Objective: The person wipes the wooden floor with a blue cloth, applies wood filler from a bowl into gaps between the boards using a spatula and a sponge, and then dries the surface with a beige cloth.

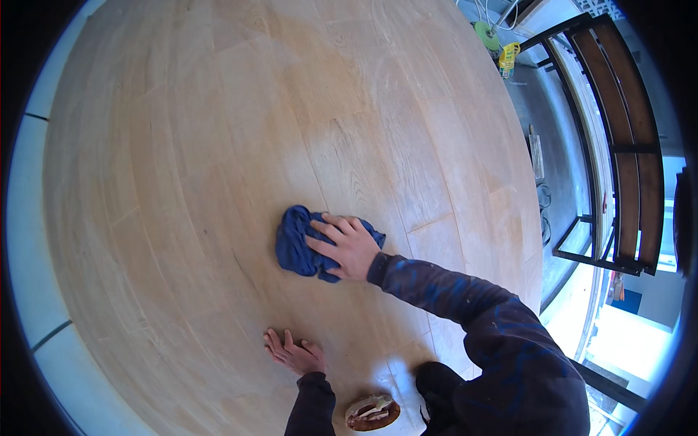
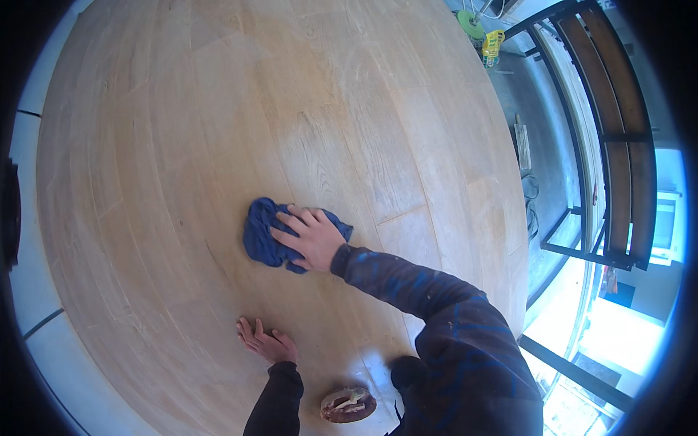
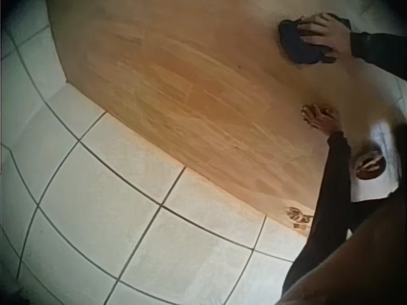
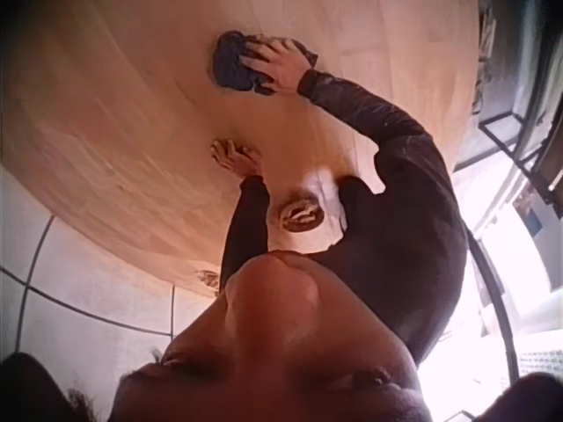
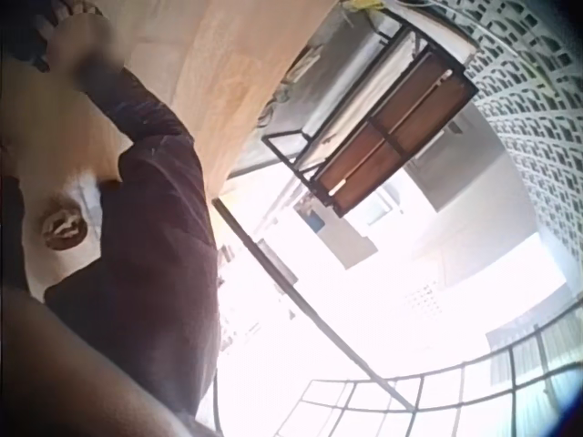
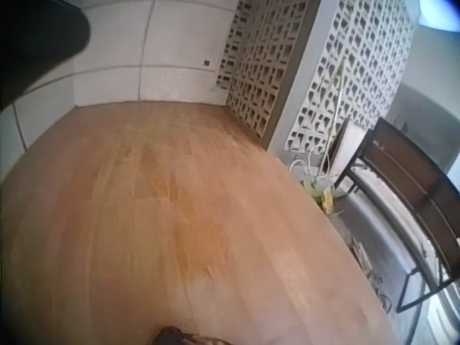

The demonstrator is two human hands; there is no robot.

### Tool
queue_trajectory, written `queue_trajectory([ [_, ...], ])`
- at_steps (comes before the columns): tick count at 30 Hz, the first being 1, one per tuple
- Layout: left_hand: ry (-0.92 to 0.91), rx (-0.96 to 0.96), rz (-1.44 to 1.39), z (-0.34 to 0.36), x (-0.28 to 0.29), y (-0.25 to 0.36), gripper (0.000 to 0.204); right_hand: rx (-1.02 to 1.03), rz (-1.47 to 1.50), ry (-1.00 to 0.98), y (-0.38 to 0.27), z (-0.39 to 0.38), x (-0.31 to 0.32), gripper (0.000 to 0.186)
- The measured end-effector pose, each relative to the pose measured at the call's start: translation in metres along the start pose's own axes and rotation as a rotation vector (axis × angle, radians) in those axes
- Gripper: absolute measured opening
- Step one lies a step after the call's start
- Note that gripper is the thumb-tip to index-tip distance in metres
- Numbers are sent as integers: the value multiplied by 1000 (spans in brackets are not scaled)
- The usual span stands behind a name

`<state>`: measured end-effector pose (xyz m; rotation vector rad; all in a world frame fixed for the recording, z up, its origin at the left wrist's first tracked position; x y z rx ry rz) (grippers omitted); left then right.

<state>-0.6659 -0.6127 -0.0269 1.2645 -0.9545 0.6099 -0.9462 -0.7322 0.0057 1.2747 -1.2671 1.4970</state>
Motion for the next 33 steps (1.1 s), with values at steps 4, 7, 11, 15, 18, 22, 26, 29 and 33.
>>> queue_trajectory([
  [4,-21,9,2,-4,-4,0,51,-232,-78,44,68,-93,16,95],
  [7,-39,41,34,-6,-5,-2,50,-668,-158,250,187,-122,35,87],
  [11,-11,19,47,-5,-4,-2,51,-1155,-390,375,391,-112,47,79],
  [15,-13,-9,21,2,-10,3,48,-1118,-324,345,526,-51,76,81],
  [18,-45,13,38,4,-6,-1,47,-817,-133,318,482,37,45,74],
  [22,-1,24,63,-5,1,-9,46,-352,-135,383,303,117,38,70],
  [26,0,44,13,-9,2,-7,48,-173,-19,344,122,106,24,72],
  [29,13,44,-34,-2,2,1,49,-58,76,232,18,64,13,77],
  [33,118,25,-256,7,8,13,48,68,167,97,-85,-18,-16,81],
])
Point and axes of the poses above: each hand's wrist, its own z-axis towards the middle knuckle, its own x-axis out of the back of the hand, y = z × x, the point moved 9 cm from there along z, towards the middle knuckle, and after that the axes turned 13 degrees about -z, right-handed, at the moved point
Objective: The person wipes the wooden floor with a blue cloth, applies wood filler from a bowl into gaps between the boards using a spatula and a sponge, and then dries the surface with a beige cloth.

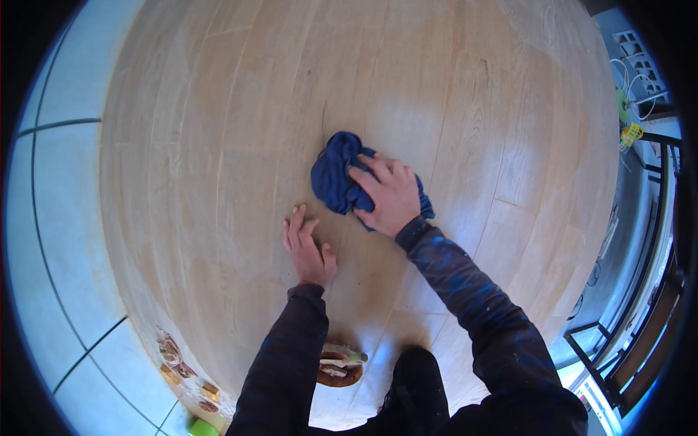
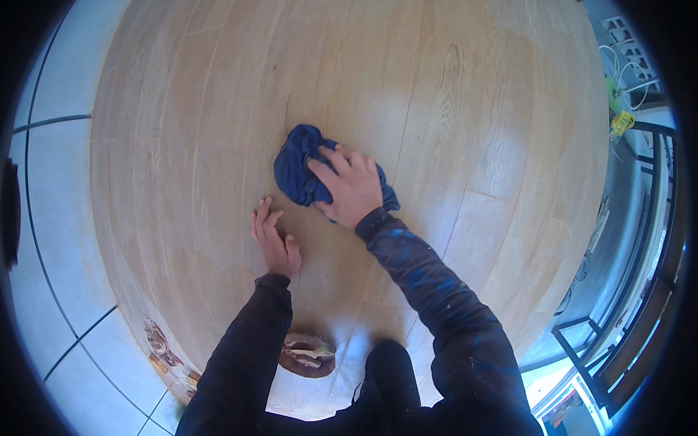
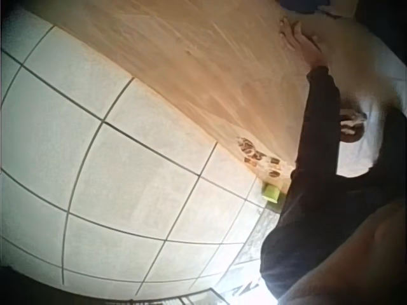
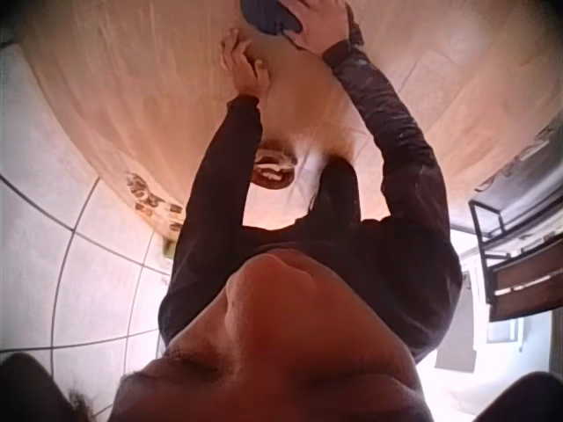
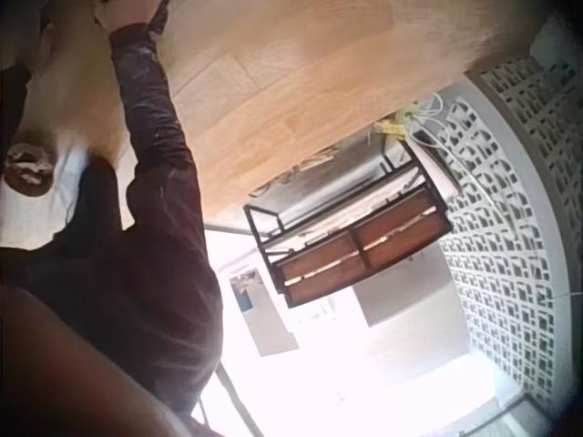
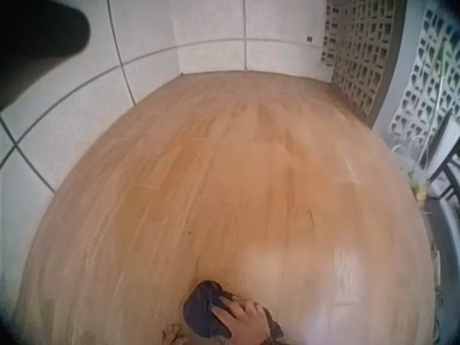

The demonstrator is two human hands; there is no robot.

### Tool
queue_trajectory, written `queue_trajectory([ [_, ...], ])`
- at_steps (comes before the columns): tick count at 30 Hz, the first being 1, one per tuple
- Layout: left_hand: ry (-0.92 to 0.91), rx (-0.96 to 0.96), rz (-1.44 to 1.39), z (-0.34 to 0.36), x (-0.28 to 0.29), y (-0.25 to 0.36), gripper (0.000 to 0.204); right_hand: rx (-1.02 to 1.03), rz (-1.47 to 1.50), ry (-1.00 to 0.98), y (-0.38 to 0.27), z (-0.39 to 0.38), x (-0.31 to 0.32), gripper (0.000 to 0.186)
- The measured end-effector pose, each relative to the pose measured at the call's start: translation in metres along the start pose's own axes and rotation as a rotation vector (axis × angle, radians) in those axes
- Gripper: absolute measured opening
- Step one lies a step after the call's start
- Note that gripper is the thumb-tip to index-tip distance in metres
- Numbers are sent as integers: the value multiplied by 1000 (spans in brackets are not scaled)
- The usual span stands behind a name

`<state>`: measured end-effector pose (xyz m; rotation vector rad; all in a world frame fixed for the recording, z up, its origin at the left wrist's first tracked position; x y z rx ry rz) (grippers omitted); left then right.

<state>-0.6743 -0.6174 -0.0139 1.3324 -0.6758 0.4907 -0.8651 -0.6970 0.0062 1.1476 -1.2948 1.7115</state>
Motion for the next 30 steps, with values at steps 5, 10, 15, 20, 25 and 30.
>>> queue_trajectory([
  [5,639,309,-957,-62,92,-64,35,243,114,-169,-159,-114,-33,80],
  [10,717,441,-772,-175,217,-25,17,239,237,-351,-207,-174,-42,67],
  [15,684,480,-486,-375,377,35,12,-65,858,-583,-178,-154,-66,48],
  [20,552,695,246,-583,496,130,37,-375,1283,-468,-155,-194,-43,40],
  [25,593,562,17,-663,487,143,56,-556,1475,-578,-179,-313,67,41],
  [30,713,373,-127,-726,509,143,45,-422,1191,-710,-267,-375,74,40],
])
Point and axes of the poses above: each hand's wrist, its own z-axis towards the middle knuckle, its own x-axis out of the back of the hand, y = z × x, the point moved 9 cm from there along z, towards the middle knuckle, and after that the axes turned 13 degrees about -z, right-handed, at the moved point
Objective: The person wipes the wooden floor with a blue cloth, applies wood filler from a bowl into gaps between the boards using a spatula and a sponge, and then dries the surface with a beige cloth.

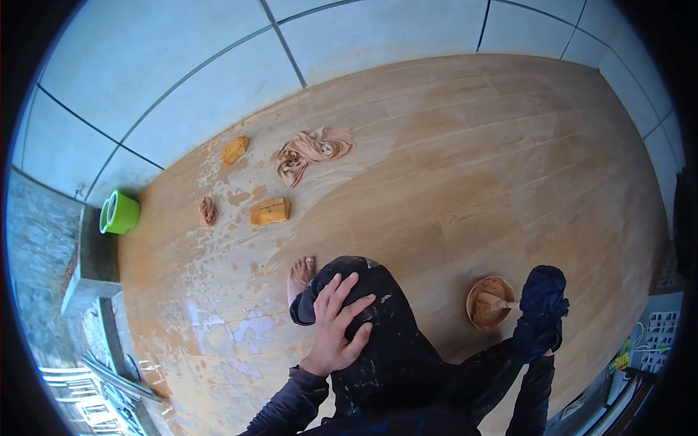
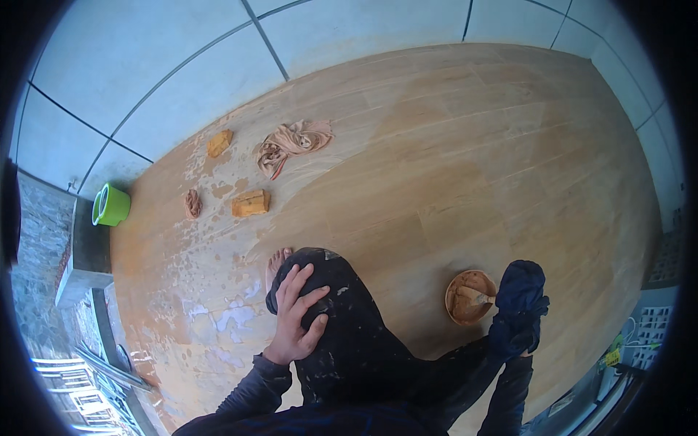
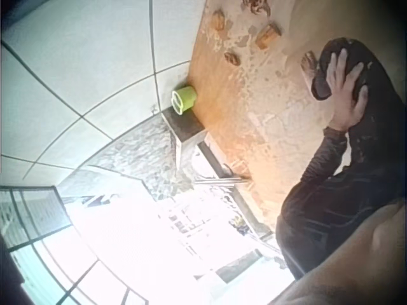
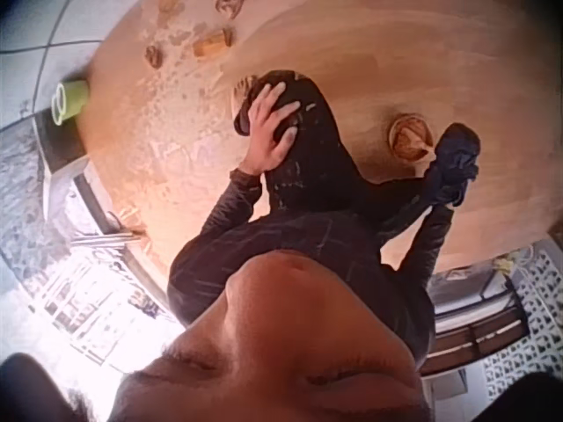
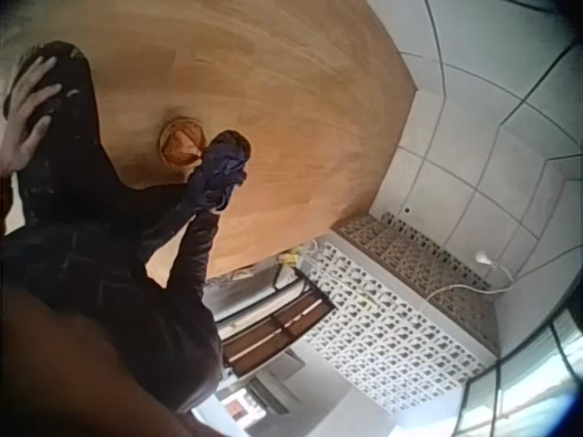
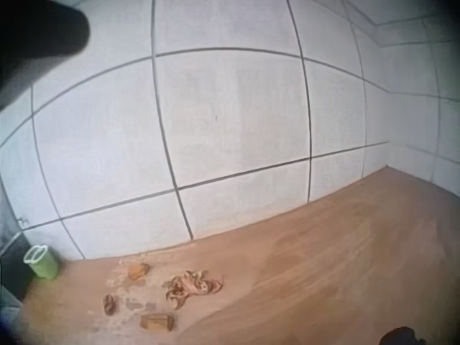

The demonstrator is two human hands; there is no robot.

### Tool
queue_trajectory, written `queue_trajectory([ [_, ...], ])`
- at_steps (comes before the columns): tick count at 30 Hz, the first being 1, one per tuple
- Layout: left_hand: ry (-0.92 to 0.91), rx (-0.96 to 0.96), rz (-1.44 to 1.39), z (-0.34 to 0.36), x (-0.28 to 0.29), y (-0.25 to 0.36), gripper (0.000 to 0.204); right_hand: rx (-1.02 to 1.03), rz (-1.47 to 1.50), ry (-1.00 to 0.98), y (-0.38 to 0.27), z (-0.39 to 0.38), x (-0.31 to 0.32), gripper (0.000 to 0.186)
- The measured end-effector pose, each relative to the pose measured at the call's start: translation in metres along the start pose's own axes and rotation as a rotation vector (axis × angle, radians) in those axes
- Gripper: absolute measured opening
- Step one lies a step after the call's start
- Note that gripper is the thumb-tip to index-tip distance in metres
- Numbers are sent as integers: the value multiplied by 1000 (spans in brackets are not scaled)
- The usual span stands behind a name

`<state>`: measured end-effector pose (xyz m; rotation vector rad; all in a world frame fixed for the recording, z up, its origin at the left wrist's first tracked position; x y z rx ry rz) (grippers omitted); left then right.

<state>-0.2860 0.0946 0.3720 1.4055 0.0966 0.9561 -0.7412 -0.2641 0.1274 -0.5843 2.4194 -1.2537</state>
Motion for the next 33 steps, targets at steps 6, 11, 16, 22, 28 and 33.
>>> queue_trajectory([
  [6,200,-82,-133,-17,77,-38,31,80,-366,-243,3,66,-182,41],
  [11,395,354,-69,8,164,-178,36,-190,-13,-462,31,85,-341,47],
  [16,-132,348,577,51,168,-349,84,-252,-16,-688,62,100,-434,54],
  [22,-414,421,737,117,220,-509,96,-455,-332,-687,121,111,-477,59],
  [28,-480,434,-24,166,145,-507,49,-395,-366,-584,74,85,-475,63],
  [33,-995,758,-596,111,1,-477,47,-446,-696,-314,79,0,-437,60],
])
Point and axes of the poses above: each hand's wrist, its own z-axis towards the middle knuckle, its own x-axis out of the back of the hand, y = z × x, the point moved 9 cm from there along z, towards the middle knuckle, and after that the axes turned 13 degrees about -z, right-handed, at the moved point
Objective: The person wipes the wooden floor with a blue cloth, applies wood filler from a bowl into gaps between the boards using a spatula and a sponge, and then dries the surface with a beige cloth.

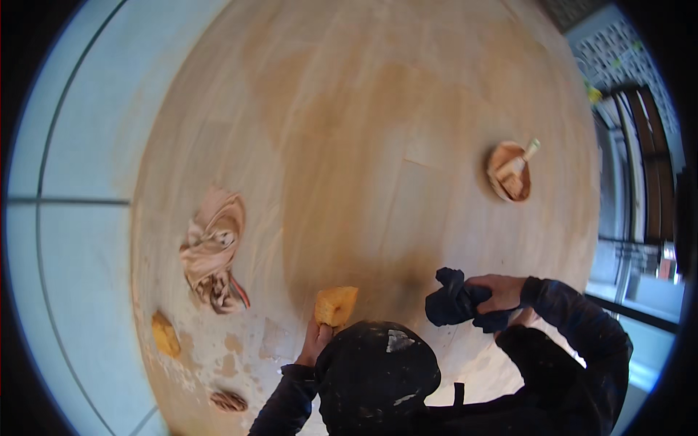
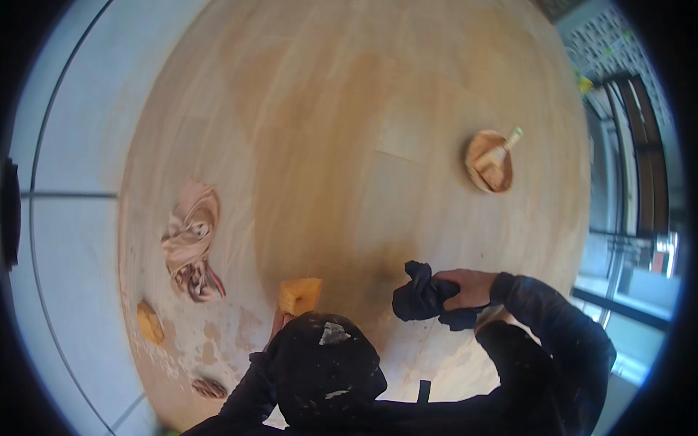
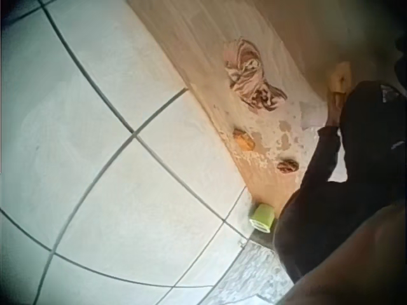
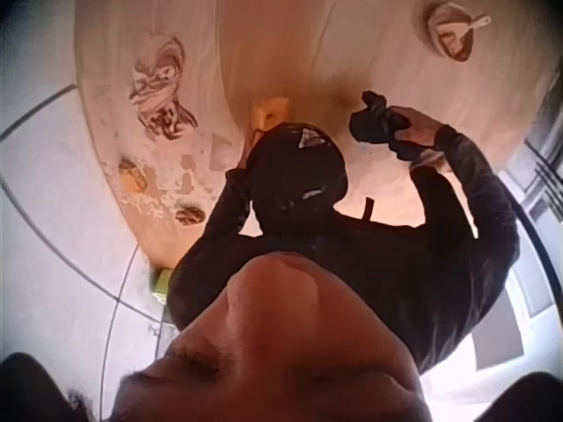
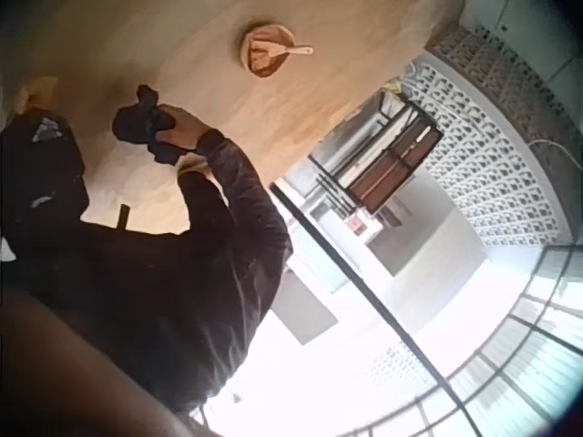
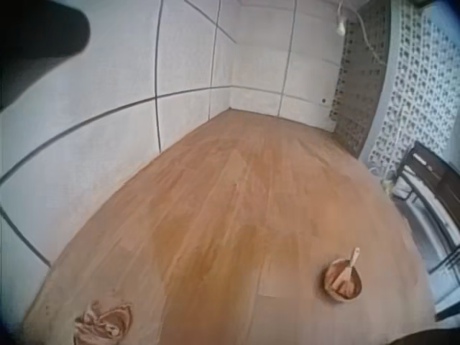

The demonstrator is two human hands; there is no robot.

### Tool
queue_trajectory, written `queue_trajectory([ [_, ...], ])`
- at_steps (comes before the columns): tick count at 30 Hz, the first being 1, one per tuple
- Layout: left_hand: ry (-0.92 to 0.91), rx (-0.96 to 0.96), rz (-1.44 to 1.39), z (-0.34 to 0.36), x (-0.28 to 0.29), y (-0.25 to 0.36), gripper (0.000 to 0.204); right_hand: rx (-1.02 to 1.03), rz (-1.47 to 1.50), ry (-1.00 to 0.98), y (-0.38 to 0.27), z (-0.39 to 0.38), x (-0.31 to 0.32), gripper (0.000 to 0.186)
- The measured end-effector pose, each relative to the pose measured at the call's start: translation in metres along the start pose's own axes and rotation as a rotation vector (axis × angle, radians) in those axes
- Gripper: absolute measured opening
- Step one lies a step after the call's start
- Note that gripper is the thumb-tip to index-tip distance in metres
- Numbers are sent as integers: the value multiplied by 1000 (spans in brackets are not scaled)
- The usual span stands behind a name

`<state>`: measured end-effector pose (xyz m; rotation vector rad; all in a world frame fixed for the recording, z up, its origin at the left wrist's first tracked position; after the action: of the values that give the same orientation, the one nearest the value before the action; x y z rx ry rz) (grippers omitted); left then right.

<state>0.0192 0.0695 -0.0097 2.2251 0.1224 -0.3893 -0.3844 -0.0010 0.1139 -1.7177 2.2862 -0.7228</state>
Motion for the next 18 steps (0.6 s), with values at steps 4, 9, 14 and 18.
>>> queue_trajectory([
  [4,-231,105,33,32,-41,-17,48,-189,-190,168,35,-66,-18,71],
  [9,-472,34,237,52,-108,-22,52,-517,-155,342,154,-168,-132,62],
  [14,-588,-2,483,28,-133,-36,56,-702,-109,686,248,-180,-292,61],
  [18,-615,-131,732,-1,-166,-20,62,-567,473,1011,268,-175,-364,60],
])
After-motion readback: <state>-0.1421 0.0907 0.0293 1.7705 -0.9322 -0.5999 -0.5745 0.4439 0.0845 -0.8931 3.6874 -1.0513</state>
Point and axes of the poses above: each hand's wrist, its own z-axis towards the middle knuckle, its own x-axis out of the back of the hand, y = z × x, the point moved 9 cm from there along z, towards the middle knuckle, and after that the axes turned 13 degrees about -z, right-handed, at the moved point
